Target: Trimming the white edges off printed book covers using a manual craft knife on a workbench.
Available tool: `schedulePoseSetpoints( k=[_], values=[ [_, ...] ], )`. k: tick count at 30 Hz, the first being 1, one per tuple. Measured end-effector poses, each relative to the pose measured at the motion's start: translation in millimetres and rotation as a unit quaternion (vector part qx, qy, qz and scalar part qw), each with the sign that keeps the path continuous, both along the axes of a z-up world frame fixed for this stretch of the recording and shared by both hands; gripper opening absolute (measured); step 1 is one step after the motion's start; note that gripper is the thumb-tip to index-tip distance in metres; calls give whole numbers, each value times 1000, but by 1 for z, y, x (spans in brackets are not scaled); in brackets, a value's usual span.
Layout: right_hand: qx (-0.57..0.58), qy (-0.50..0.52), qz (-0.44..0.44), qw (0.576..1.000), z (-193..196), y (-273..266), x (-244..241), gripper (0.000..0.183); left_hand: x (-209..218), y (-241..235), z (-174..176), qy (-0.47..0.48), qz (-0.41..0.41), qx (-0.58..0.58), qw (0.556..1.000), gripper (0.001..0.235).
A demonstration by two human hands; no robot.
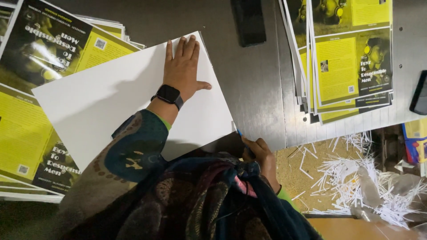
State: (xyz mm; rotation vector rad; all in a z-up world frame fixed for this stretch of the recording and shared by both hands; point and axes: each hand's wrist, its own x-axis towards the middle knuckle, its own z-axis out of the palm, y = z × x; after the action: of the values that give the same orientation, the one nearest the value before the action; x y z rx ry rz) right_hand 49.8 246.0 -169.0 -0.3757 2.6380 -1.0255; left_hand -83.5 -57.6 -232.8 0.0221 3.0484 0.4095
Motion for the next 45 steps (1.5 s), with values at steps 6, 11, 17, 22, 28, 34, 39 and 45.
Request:
schedulePoseSetpoints(
  k=[6, 11, 17, 22, 28, 34, 39, 45],
  values=[
    [12, -50, -13, 999, 38, 11, 16, 47, -12, -9, 17, 25, 24, -11, 999, 108],
    [-84, 59, -87, 991, -8, 50, 19, 41, -21, -36, 23, 33, 158, -42, 986, 101],
    [-248, -96, -273, 925, -12, 3, -32, 20, -18, -50, -4, -78, 114, 146, 980, 42],
    [-304, -80, -254, 915, 11, -55, -80, 18, 10, -14, 69, -81, 64, 225, 969, 19],
    [-406, -67, -224, 883, 44, -97, -128, 16, 32, 12, 132, -58, 43, 258, 963, 16],
    [-417, -96, -222, 876, 43, -103, -130, 14, 45, 15, 149, -40, 45, 276, 959, 15],
    [-427, -119, -211, 871, 30, -87, -119, 14, 43, 13, 148, -32, 65, 275, 959, 16],
    [-386, -162, -223, 880, 18, -54, -85, 14, 38, 3, 161, 14, 73, 276, 958, 17]
  ],
)
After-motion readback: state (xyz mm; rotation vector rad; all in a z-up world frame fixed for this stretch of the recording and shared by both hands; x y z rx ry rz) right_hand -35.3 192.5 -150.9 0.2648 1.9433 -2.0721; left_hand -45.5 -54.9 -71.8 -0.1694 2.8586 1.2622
